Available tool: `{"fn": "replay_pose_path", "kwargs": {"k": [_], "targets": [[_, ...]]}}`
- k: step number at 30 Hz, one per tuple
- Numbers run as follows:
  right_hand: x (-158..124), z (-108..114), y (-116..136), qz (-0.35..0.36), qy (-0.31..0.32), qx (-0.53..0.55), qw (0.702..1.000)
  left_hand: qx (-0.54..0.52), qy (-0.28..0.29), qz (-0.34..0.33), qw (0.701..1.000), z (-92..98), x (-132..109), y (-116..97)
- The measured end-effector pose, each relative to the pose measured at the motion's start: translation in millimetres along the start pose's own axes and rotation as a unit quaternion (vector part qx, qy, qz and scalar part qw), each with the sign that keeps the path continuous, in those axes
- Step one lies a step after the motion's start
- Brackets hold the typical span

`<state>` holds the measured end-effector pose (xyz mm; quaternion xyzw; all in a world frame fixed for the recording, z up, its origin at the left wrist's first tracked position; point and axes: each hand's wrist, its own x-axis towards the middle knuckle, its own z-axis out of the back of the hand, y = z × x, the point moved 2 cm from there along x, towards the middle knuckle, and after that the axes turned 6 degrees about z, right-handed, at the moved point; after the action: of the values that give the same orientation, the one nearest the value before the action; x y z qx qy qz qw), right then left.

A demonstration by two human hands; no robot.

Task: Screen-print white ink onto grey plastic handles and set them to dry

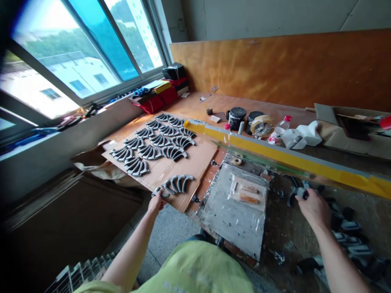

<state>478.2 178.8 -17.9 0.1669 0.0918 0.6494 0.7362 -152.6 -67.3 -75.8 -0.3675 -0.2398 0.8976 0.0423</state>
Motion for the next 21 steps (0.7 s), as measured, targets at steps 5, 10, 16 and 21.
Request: {"fn": "replay_pose_path", "kwargs": {"k": [5,10,16,21], "targets": [[-27.1,26.0,45.8,0.005,0.000,0.187,0.982,0.081,-0.014,-0.020,0.996,3.3,-1.7,-6.2],[-58.8,-8.0,99.0,0.153,0.078,0.303,0.938,0.141,-0.090,-0.039,0.985,9.4,-15.4,-17.0],[-71.9,-43.3,127.9,0.324,0.053,0.200,0.923,0.160,-0.224,-0.161,0.948,-32.4,-61.3,-28.5],[-81.4,-47.0,147.5,0.400,0.030,0.144,0.905,0.179,-0.231,-0.174,0.940,-81.2,-67.5,-52.4]]}}
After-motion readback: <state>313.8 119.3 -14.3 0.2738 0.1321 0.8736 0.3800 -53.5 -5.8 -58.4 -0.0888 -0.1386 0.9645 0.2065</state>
